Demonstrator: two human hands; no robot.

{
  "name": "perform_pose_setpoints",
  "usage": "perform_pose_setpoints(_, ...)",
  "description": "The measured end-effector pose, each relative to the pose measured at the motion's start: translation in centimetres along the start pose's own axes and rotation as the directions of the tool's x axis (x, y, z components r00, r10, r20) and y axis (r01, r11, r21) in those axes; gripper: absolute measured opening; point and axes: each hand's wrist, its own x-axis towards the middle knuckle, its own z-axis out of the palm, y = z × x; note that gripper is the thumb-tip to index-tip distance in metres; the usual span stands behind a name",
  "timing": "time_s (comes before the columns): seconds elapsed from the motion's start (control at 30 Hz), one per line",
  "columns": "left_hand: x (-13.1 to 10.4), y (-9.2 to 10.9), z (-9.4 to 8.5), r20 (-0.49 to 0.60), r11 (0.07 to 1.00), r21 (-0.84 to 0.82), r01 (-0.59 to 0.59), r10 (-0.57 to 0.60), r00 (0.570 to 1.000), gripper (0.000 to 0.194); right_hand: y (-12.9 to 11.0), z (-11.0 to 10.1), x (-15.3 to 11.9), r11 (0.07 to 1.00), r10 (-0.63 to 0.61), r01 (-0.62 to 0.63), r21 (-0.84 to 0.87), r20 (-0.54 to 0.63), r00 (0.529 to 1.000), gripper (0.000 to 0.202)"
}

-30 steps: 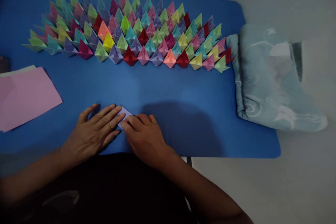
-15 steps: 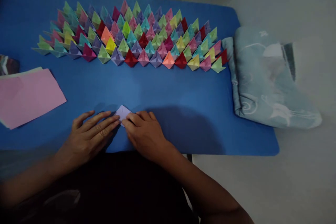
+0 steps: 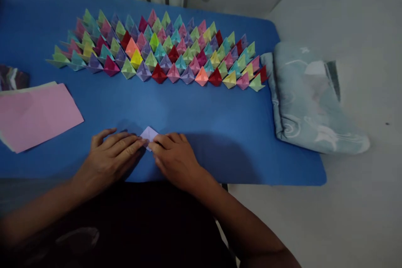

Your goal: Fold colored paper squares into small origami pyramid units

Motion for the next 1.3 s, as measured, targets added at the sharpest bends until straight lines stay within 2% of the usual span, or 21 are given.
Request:
perform_pose_setpoints(0.13, 1.0, -0.4, 0.3, -0.014, 0.999, -0.033, 0.004, -0.005, 1.0, 0.022, 1.0, -0.6, 0.0, 0.968, 0.058, -0.02, 0.249, -0.146, 0.988, 0.034)
perform_pose_setpoints(0.2, 1.1, -0.5, 0.3, 0.001, 0.998, -0.062, 0.008, -0.008, 1.0, 0.024, 1.4, -0.8, 0.0, 0.958, 0.079, -0.023, 0.286, -0.184, 0.98, 0.036)
perform_pose_setpoints(0.33, 1.0, -0.6, 0.2, 0.022, 0.996, -0.09, 0.022, -0.02, 1.0, 0.026, 1.6, -0.7, 0.3, 0.972, 0.047, -0.014, 0.235, -0.133, 0.99, 0.037)
perform_pose_setpoints(0.5, 1.0, -0.9, 0.6, 0.024, 0.994, -0.111, 0.007, -0.004, 1.0, 0.029, 1.3, -0.4, 0.8, 0.995, -0.063, 0.067, 0.075, -0.049, 0.997, 0.035)
perform_pose_setpoints(0.57, 1.2, -1.1, 0.8, 0.038, 0.993, -0.117, -0.005, 0.01, 0.999, 0.029, 1.4, -0.4, 0.9, 0.997, -0.058, 0.06, 0.051, -0.039, 0.998, 0.033)
perform_pose_setpoints(0.73, 1.6, -2.0, 1.2, 0.089, 0.988, -0.152, -0.004, 0.018, 0.996, 0.029, 1.9, -0.5, 1.1, 0.995, 0.04, -0.035, 0.097, -0.051, 0.998, 0.027)
perform_pose_setpoints(0.93, 1.6, -3.0, 1.5, 0.091, 0.977, -0.211, -0.036, 0.056, 0.994, 0.029, 2.7, -0.3, 1.4, 0.997, -0.013, 0.017, 0.074, -0.053, 0.998, 0.023)
perform_pose_setpoints(1.07, 1.6, -3.2, 1.7, 0.09, 0.975, -0.22, -0.024, 0.044, 0.995, 0.03, 2.8, -0.3, 1.4, 0.999, -0.037, 0.038, 0.033, -0.044, 0.998, 0.024)
perform_pose_setpoints(1.3, 1.5, -3.3, 1.7, 0.125, 0.962, -0.273, 0.017, 0.018, 0.992, 0.038, 2.9, -0.4, 1.4, 0.997, -0.036, 0.039, 0.068, -0.048, 0.998, 0.027)
